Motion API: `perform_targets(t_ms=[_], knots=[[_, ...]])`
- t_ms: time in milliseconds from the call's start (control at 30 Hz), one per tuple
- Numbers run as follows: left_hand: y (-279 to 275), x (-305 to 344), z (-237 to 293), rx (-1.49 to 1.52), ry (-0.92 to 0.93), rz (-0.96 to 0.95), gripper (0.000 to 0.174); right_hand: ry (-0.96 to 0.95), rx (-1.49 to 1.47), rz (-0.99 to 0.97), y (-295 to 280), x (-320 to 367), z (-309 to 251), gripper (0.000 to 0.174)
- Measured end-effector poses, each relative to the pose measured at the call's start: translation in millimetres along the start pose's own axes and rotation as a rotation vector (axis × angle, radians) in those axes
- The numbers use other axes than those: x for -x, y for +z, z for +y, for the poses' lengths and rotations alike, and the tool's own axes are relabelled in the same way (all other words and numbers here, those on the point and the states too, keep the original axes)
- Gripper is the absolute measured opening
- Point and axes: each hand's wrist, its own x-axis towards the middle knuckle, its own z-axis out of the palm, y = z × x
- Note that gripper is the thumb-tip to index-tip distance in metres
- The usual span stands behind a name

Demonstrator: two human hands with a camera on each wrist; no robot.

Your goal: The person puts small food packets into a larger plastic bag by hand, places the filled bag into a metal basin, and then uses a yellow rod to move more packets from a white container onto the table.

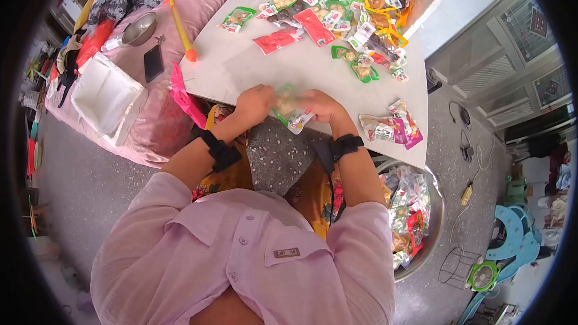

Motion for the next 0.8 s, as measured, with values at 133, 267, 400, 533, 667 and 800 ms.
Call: perform_targets(t_ms=[133, 267, 400, 533, 667, 800], knots=[[-2, 0, 3, -0.026, 0.071, 0.015, 0.011, -0.05, -0.222, 0.026, 2, -6, 3, 0.028], [1, -2, 0, 0.013, 0.045, 0.046, 0.012, -0.142, -0.478, 0.159, 11, -6, 6, 0.033], [-9, -3, 6, 0.007, 0.013, 0.025, 0.015, -0.131, -0.405, 0.139, 6, -16, 26, 0.037], [-17, -2, 13, -0.003, 0.077, 0.017, 0.016, -0.105, -0.314, 0.074, 2, -10, 27, 0.035], [-12, 3, 14, 0.046, 0.095, 0.049, 0.012, -0.12, -0.453, 0.111, 18, -4, 22, 0.031], [-12, 7, 17, 0.069, 0.167, 0.057, 0.01, -0.162, -0.475, 0.219, 23, -3, 22, 0.024]])
